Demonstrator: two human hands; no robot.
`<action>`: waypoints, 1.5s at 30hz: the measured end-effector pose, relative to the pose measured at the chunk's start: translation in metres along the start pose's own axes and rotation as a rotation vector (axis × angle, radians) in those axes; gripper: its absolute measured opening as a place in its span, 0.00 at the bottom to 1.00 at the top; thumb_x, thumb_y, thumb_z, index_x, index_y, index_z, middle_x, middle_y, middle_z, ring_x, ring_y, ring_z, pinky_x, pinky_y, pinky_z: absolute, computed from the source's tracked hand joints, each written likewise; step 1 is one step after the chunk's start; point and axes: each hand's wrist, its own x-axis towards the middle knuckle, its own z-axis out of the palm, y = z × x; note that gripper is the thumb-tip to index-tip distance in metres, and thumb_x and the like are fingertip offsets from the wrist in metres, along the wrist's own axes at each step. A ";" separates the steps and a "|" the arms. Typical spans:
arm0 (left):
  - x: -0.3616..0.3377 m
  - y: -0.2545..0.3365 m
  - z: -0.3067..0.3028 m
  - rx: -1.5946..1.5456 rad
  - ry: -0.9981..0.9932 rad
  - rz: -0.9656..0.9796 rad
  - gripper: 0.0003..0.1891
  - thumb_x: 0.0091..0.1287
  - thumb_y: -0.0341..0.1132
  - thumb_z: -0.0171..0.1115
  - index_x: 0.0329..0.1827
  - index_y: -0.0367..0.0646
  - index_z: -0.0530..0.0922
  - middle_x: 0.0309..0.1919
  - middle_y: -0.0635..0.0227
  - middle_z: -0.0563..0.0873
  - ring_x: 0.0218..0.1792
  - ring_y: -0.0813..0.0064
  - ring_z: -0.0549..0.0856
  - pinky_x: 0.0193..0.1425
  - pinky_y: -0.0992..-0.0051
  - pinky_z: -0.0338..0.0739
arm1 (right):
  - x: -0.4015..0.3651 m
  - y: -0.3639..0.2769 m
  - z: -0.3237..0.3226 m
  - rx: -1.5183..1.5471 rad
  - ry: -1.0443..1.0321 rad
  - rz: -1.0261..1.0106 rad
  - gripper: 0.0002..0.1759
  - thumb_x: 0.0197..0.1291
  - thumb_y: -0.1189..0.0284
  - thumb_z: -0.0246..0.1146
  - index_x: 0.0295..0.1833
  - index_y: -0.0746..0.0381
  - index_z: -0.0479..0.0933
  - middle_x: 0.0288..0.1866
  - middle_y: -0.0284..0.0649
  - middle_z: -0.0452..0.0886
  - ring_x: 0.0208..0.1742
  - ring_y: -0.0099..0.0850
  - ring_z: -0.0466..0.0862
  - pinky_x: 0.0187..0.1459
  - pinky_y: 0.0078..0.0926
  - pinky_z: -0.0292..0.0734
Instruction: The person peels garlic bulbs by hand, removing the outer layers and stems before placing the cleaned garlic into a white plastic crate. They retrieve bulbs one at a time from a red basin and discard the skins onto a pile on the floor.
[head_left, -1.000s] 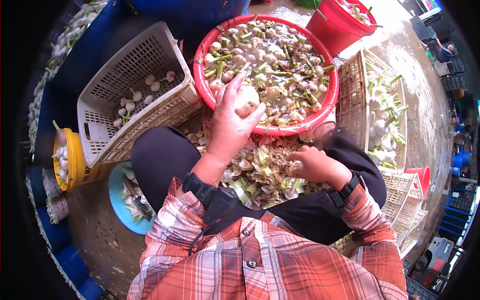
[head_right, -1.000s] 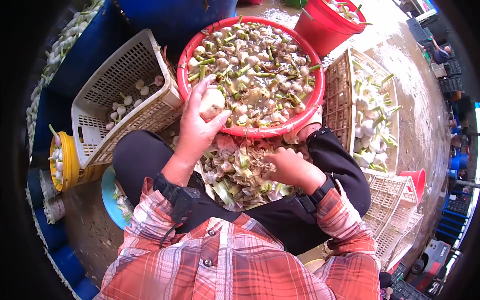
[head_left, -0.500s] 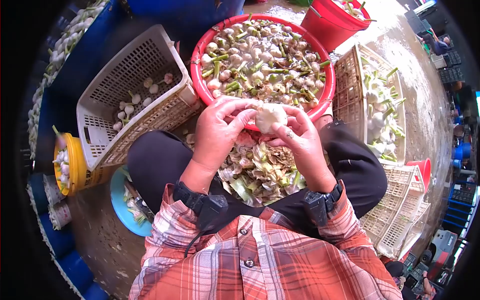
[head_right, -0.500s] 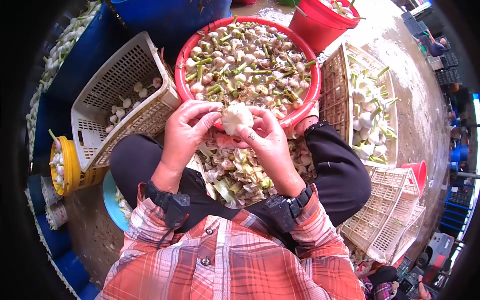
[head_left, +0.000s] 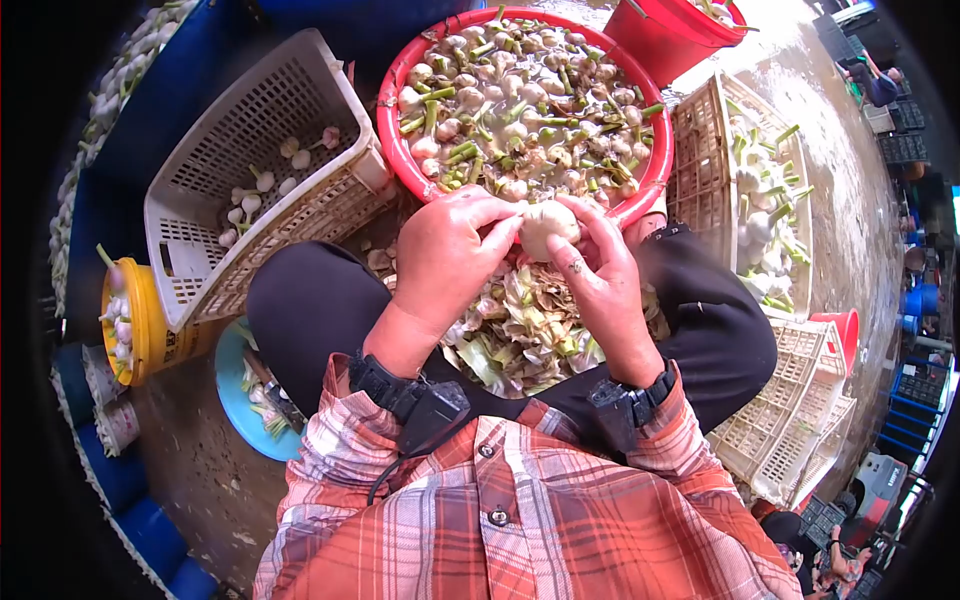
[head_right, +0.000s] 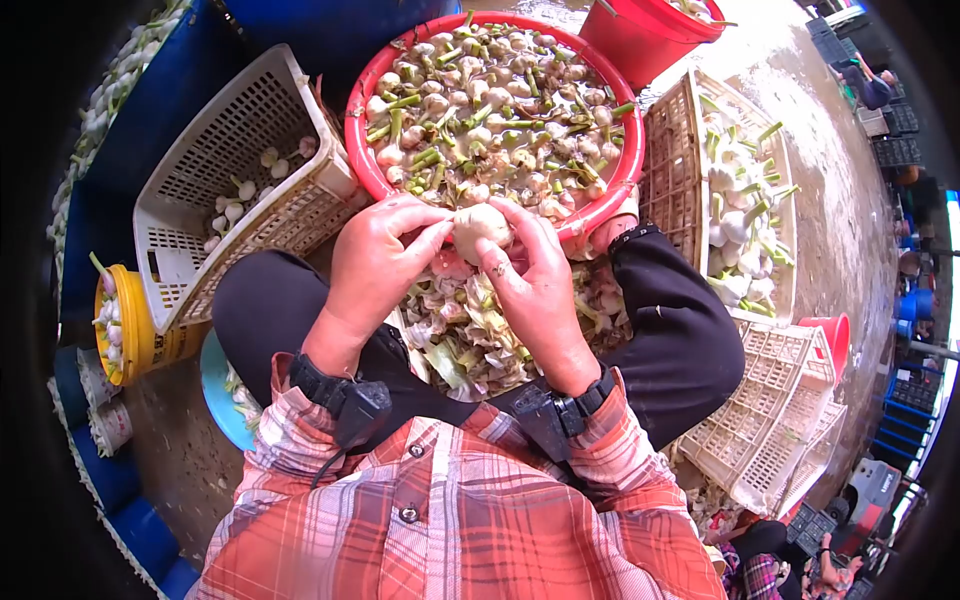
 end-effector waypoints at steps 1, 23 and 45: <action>0.000 0.002 0.002 0.000 -0.002 -0.001 0.08 0.65 0.31 0.68 0.41 0.36 0.88 0.36 0.62 0.88 0.37 0.65 0.87 0.45 0.71 0.80 | 0.001 0.001 0.001 -0.012 0.020 -0.018 0.24 0.67 0.74 0.66 0.68 0.62 0.75 0.57 0.40 0.75 0.49 0.23 0.80 0.51 0.22 0.80; -0.002 0.007 0.014 0.147 0.066 -0.012 0.05 0.65 0.30 0.66 0.39 0.38 0.85 0.36 0.58 0.87 0.38 0.59 0.87 0.45 0.68 0.81 | 0.002 -0.008 0.020 -0.116 0.187 -0.021 0.19 0.61 0.72 0.72 0.54 0.67 0.77 0.46 0.41 0.79 0.41 0.27 0.83 0.42 0.24 0.81; 0.002 0.008 0.019 -0.692 0.000 -0.175 0.08 0.70 0.27 0.67 0.48 0.36 0.84 0.40 0.68 0.85 0.39 0.81 0.85 0.44 0.79 0.80 | -0.007 -0.016 -0.017 0.803 -0.185 0.140 0.30 0.76 0.67 0.58 0.79 0.62 0.60 0.71 0.42 0.73 0.72 0.34 0.74 0.70 0.42 0.72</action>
